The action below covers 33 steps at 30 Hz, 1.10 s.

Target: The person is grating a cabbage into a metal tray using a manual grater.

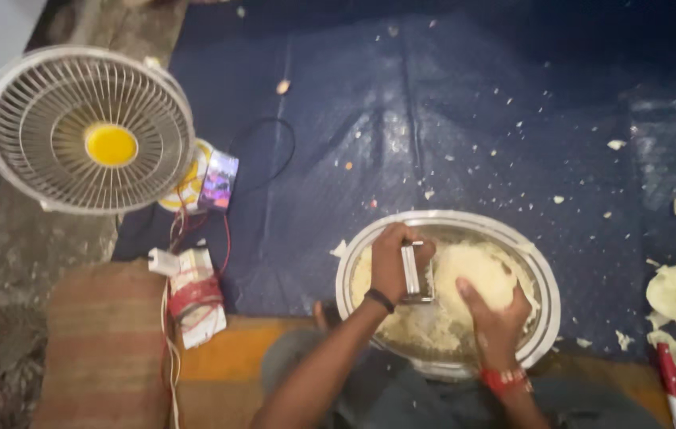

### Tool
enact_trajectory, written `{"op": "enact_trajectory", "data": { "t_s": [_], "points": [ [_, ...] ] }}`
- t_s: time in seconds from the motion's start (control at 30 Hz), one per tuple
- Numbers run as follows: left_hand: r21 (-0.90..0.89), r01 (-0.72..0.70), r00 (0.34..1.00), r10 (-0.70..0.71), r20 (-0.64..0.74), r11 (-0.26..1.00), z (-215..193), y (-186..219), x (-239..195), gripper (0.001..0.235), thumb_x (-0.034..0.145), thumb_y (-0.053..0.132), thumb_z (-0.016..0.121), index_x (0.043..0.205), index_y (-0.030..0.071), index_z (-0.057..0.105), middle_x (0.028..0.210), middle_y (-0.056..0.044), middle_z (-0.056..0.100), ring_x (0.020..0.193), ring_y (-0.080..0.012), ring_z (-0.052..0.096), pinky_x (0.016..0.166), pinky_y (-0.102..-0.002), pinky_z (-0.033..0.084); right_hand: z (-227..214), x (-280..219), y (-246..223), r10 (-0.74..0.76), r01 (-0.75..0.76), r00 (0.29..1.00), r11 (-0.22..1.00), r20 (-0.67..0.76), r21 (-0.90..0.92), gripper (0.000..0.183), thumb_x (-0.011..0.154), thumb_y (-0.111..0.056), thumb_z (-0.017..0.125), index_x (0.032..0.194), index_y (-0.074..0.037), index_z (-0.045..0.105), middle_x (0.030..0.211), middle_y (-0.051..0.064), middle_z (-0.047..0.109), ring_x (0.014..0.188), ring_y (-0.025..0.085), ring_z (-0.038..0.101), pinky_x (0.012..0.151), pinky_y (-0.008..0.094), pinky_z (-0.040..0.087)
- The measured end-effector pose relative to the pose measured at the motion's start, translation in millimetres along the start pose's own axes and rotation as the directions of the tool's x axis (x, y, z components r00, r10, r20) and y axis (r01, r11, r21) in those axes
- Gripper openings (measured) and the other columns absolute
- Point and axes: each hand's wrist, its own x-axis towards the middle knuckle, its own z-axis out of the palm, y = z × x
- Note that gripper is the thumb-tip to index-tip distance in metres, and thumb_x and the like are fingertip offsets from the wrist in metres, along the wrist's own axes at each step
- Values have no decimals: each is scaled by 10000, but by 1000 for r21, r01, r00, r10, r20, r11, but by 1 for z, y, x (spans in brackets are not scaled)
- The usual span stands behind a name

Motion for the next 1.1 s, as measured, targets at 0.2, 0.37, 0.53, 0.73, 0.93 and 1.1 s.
{"op": "enact_trajectory", "data": {
  "t_s": [0.2, 0.37, 0.53, 0.73, 0.93, 1.1],
  "points": [
    [-47, 155, 988, -156, -12, 987, 7, 9, 4, 242, 774, 170, 776, 750, 48, 569, 736, -103, 602, 657, -230, 624, 614, -354, 494, 11, 11, 5, -56, 44, 997, 977, -51, -211, 533, 836, -125, 887, 1257, 90, 640, 1128, 163, 732, 1013, 216, 676, 909, 321, 537],
    [-24, 54, 999, -54, -2, 998, 0, -3, 1, 241, 794, 162, 783, 770, 44, 575, 766, -105, 606, 690, -227, 611, 651, -349, 489, -3, -15, -17, -65, 64, 998, 997, 25, 42, 586, 806, -134, 854, 1297, 69, 609, 1155, 115, 725, 1023, 173, 689, 910, 290, 564],
    [-53, 52, 998, -54, -34, 997, 6, -1, 1, 238, 767, 154, 792, 783, 49, 578, 771, -90, 610, 688, -217, 621, 646, -338, 496, 11, 4, -11, -130, 130, 992, 986, 6, -107, 545, 840, -105, 866, 1292, 68, 614, 1130, 121, 729, 1012, 175, 681, 918, 298, 551],
    [-83, 28, 999, -31, -30, 996, 4, -1, -3, 268, 776, 155, 801, 784, 45, 556, 769, -88, 585, 694, -218, 600, 653, -340, 483, -8, -17, -14, -198, 191, 979, 975, 55, 114, 638, 799, -148, 852, 1331, 46, 559, 1264, 97, 669, 1145, 163, 663, 983, 303, 560],
    [-45, 20, 1000, -20, -17, 999, 6, -2, -2, 220, 797, 163, 761, 794, 53, 571, 777, -97, 599, 743, -225, 610, 703, -347, 492, 14, 14, -7, -34, 40, 999, 985, 39, -165, 507, 840, -119, 873, 1262, 66, 662, 1128, 157, 757, 988, 184, 698, 890, 316, 561],
    [77, 22, 1000, -22, -12, 997, 9, -24, -1, 285, 763, 180, 805, 760, 49, 553, 774, -124, 591, 737, -263, 595, 679, -365, 471, 9, 0, -9, -145, 141, 989, 986, 36, 86, 604, 831, -115, 847, 1339, 65, 576, 1216, 123, 696, 1082, 158, 667, 954, 292, 548]
  ]
}}
